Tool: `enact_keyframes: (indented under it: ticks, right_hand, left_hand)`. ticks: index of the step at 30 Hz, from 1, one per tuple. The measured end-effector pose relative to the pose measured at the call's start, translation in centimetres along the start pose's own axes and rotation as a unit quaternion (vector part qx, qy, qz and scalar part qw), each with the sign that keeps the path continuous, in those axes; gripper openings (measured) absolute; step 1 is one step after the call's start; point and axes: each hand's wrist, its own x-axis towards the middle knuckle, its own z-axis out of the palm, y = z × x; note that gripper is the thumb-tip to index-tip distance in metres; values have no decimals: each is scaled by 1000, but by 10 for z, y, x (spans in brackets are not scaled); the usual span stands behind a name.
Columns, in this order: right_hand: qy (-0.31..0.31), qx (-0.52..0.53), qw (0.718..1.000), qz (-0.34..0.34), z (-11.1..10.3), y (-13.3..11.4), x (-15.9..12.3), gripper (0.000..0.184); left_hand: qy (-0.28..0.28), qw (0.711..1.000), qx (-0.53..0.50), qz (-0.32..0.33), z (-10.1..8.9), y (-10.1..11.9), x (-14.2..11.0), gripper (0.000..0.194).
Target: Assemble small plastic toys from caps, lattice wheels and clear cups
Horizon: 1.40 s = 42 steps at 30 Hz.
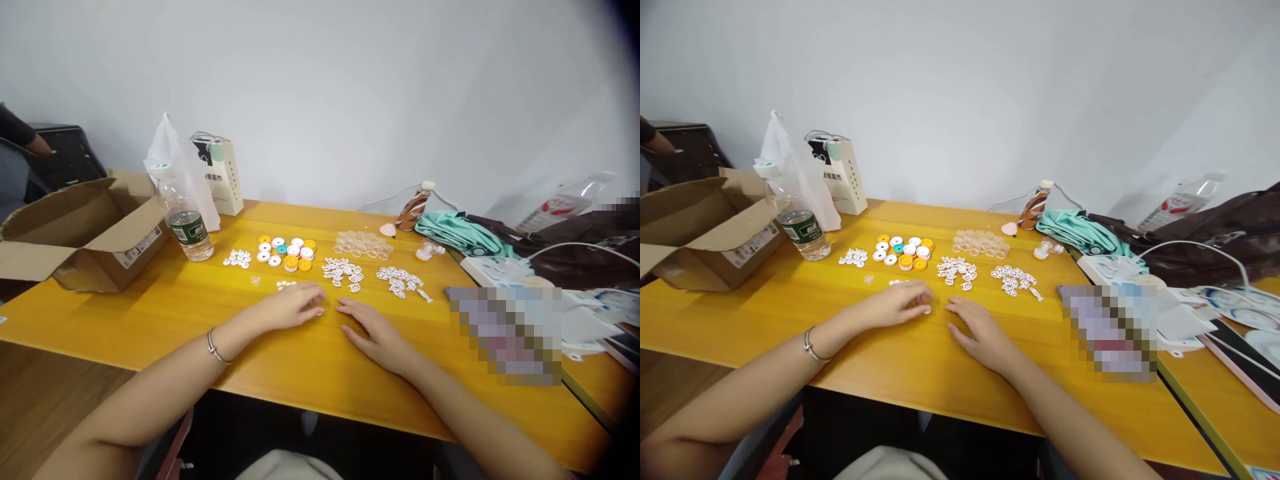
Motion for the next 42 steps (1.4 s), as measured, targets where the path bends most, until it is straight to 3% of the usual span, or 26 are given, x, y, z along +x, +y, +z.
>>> enact_keyframes:
  ticks: [3,7,10,12,16,21,24,26,28,31,33,36,42]
  right_hand:
    - [-4,0,1000,3,-1,0,0,34]
    - [-6,1,1000,6,-2,-1,0,34]
    - [0,6,1000,4,-2,-1,0,33]
    - [-1,5,1000,1,-2,-1,0,33]
    - [-6,0,1000,0,-2,-1,0,34]
    - [6,5,1000,-2,-2,-1,-1,33]
    - [-1,1,1000,0,-2,-2,0,33]
    - [-8,-2,1000,3,-3,-3,0,33]
    - [-9,-1,1000,6,-3,-3,1,33]
    - [-7,1,1000,7,-3,-3,1,34]
    - [-5,3,1000,5,-3,-3,1,34]
    - [1,6,1000,1,-3,-4,1,34]
    - [2,-1,1000,0,-2,-4,1,34]
  left_hand:
    - [109,991,15,-81,-16,-20,-2,16]
    - [206,940,148,-228,-40,-60,-10,18]
    - [196,907,186,-323,-50,-80,-14,31]
    - [171,902,174,-357,-50,-86,-15,42]
    - [135,902,169,-374,-46,-91,-10,43]
    - [142,893,188,-383,-49,-87,-6,36]
    - [206,906,176,-324,-48,-69,-6,36]
    - [228,945,92,-216,-41,-50,-5,35]
    - [162,981,-19,-100,-31,-30,-3,34]
    - [28,997,-78,2,-16,-9,-1,32]
    - [-24,996,-82,15,-10,-5,0,30]
    - [-58,996,-70,3,-6,-6,0,27]
    - [-40,996,-77,12,5,-5,2,26]
